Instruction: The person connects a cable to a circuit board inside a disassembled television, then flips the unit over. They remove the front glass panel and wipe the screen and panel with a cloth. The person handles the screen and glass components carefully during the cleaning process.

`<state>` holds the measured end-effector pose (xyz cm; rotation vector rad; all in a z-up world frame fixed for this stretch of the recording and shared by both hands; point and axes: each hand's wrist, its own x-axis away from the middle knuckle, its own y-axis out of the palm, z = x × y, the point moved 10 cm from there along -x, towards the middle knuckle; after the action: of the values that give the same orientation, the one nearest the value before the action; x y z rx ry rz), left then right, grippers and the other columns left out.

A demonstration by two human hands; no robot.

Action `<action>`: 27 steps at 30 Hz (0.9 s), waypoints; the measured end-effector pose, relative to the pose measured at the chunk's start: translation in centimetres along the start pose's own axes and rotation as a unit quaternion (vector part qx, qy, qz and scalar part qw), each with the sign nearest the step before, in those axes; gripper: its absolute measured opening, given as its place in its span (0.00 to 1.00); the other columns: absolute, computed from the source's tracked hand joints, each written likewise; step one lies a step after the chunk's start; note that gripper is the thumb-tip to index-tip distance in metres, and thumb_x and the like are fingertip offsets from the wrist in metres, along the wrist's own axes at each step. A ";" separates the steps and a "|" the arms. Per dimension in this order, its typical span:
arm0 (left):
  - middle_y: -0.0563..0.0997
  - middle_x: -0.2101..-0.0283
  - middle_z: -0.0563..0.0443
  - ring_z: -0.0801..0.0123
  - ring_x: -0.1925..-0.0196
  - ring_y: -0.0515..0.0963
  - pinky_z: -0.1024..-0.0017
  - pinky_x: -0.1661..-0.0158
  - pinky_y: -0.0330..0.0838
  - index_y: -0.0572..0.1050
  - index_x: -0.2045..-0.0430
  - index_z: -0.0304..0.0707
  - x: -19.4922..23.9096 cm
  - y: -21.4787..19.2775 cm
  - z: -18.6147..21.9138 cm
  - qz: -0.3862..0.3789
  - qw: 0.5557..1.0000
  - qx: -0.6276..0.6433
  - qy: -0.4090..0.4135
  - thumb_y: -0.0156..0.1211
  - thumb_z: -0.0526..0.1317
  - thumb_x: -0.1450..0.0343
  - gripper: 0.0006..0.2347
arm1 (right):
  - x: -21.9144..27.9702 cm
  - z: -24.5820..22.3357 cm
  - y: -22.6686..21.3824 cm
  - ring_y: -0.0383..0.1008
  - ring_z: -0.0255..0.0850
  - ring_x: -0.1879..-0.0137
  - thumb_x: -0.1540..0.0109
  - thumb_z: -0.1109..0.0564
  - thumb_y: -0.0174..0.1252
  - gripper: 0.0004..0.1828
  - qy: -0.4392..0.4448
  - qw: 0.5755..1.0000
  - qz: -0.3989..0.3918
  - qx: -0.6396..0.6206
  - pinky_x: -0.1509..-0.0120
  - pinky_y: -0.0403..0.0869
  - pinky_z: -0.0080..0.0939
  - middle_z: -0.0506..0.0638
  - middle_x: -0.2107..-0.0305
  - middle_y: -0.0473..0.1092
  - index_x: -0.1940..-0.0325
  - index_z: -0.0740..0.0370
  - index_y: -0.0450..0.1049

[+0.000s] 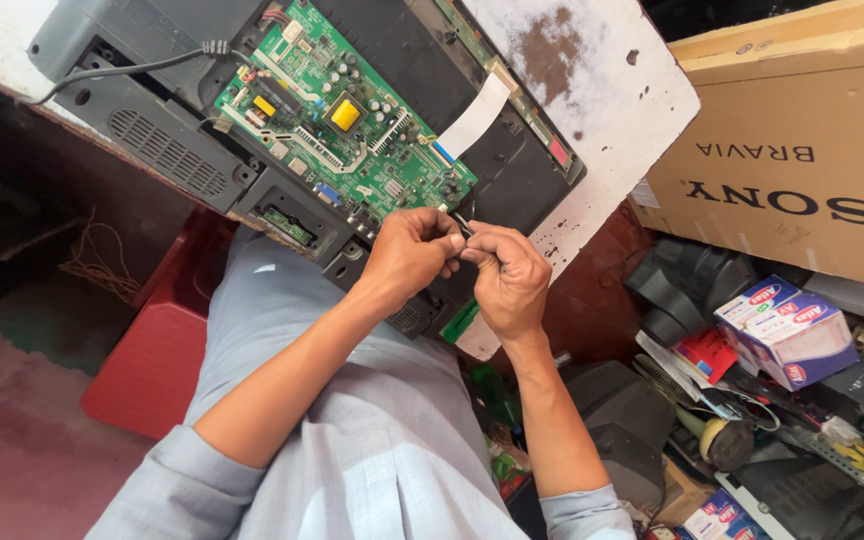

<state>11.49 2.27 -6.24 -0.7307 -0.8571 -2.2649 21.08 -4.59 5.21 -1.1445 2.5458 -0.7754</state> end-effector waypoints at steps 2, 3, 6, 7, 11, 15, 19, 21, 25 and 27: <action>0.80 0.73 0.53 0.76 0.75 0.78 0.77 0.74 0.74 0.77 0.72 0.29 -0.2 0.0 0.0 0.005 1.000 -0.012 -0.009 0.59 0.28 0.30 0.02 | -0.3 0.5 0.0 0.82 0.41 0.55 0.41 0.72 0.64 0.06 0.013 1.000 -0.014 -0.006 0.51 0.80 0.37 0.56 0.61 0.79 0.63 0.67 0.78; 0.80 0.73 0.53 0.76 0.75 0.78 0.77 0.75 0.74 0.77 0.72 0.29 -0.2 0.1 0.0 0.008 1.000 -0.017 -0.014 0.60 0.28 0.30 0.02 | -0.4 0.7 0.0 0.83 0.41 0.55 0.41 0.72 0.64 0.06 0.019 1.000 -0.021 -0.007 0.51 0.80 0.37 0.56 0.61 0.79 0.63 0.67 0.78; 0.80 0.74 0.52 0.75 0.77 0.78 0.76 0.76 0.73 0.77 0.73 0.29 -0.6 0.3 -0.3 0.013 1.000 0.003 -0.028 0.60 0.27 0.30 0.01 | -0.5 0.9 -0.3 0.83 0.41 0.54 0.41 0.73 0.63 0.06 0.027 0.999 -0.032 -0.022 0.51 0.80 0.37 0.56 0.61 0.79 0.63 0.67 0.78; 0.80 0.75 0.51 0.75 0.77 0.78 0.76 0.76 0.73 0.77 0.73 0.29 -0.7 0.3 -0.4 0.014 0.999 0.001 -0.033 0.61 0.27 0.31 0.01 | -0.5 0.8 -0.4 0.83 0.41 0.54 0.41 0.73 0.63 0.07 0.024 0.999 -0.027 -0.022 0.51 0.80 0.37 0.56 0.61 0.79 0.63 0.67 0.78; 0.79 0.76 0.51 0.74 0.78 0.76 0.76 0.76 0.72 0.77 0.75 0.29 -0.9 0.2 -0.7 0.024 0.998 0.011 -0.054 0.61 0.26 0.32 0.02 | 0.0 0.1 -0.2 0.82 0.40 0.55 0.40 0.75 0.60 0.07 0.012 0.999 -0.007 -0.033 0.51 0.81 0.37 0.56 0.59 0.78 0.62 0.69 0.77; 0.79 0.76 0.51 0.74 0.77 0.76 0.76 0.75 0.71 0.77 0.76 0.30 -1.0 0.1 -1.3 0.037 0.996 0.025 -0.077 0.59 0.26 0.32 0.03 | 0.3 -0.5 -0.7 0.82 0.42 0.54 0.39 0.74 0.61 0.07 -0.023 0.999 0.027 -0.028 0.51 0.81 0.38 0.55 0.62 0.77 0.62 0.68 0.76; 0.79 0.76 0.51 0.74 0.77 0.76 0.75 0.75 0.71 0.77 0.77 0.30 -1.3 -0.1 -1.6 0.043 0.996 0.005 -0.081 0.60 0.26 0.32 0.04 | 0.1 0.2 -0.5 0.82 0.42 0.55 0.41 0.74 0.64 0.07 -0.014 1.000 0.014 -0.012 0.52 0.81 0.39 0.55 0.63 0.78 0.64 0.68 0.77; 0.79 0.76 0.51 0.74 0.77 0.76 0.75 0.75 0.71 0.77 0.77 0.30 -1.6 0.1 -1.7 0.035 0.996 0.026 -0.079 0.60 0.26 0.32 0.04 | -0.1 0.8 -0.6 0.82 0.42 0.56 0.42 0.74 0.63 0.07 -0.008 1.000 0.008 -0.017 0.52 0.80 0.39 0.55 0.63 0.78 0.64 0.68 0.76; 0.79 0.75 0.50 0.71 0.77 0.78 0.74 0.75 0.73 0.76 0.76 0.29 -1.9 -0.2 -2.2 0.050 0.995 0.037 -0.078 0.58 0.25 0.32 0.04 | -0.2 2.9 -1.1 0.82 0.41 0.57 0.39 0.74 0.57 0.06 0.047 0.992 0.020 -0.117 0.54 0.82 0.38 0.53 0.65 0.76 0.63 0.68 0.77; 0.80 0.75 0.49 0.70 0.77 0.79 0.73 0.75 0.75 0.75 0.74 0.29 -1.7 -0.3 -1.6 0.051 0.996 0.040 -0.055 0.57 0.26 0.31 0.03 | -0.3 4.7 -1.2 0.84 0.39 0.56 0.33 0.70 0.57 0.04 0.114 0.965 0.026 -0.236 0.55 0.85 0.37 0.49 0.67 0.74 0.62 0.67 0.74</action>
<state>11.98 1.88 -8.57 -0.8504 -0.9353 -2.1032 24.01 -6.71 2.00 -1.1636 3.0489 -0.3012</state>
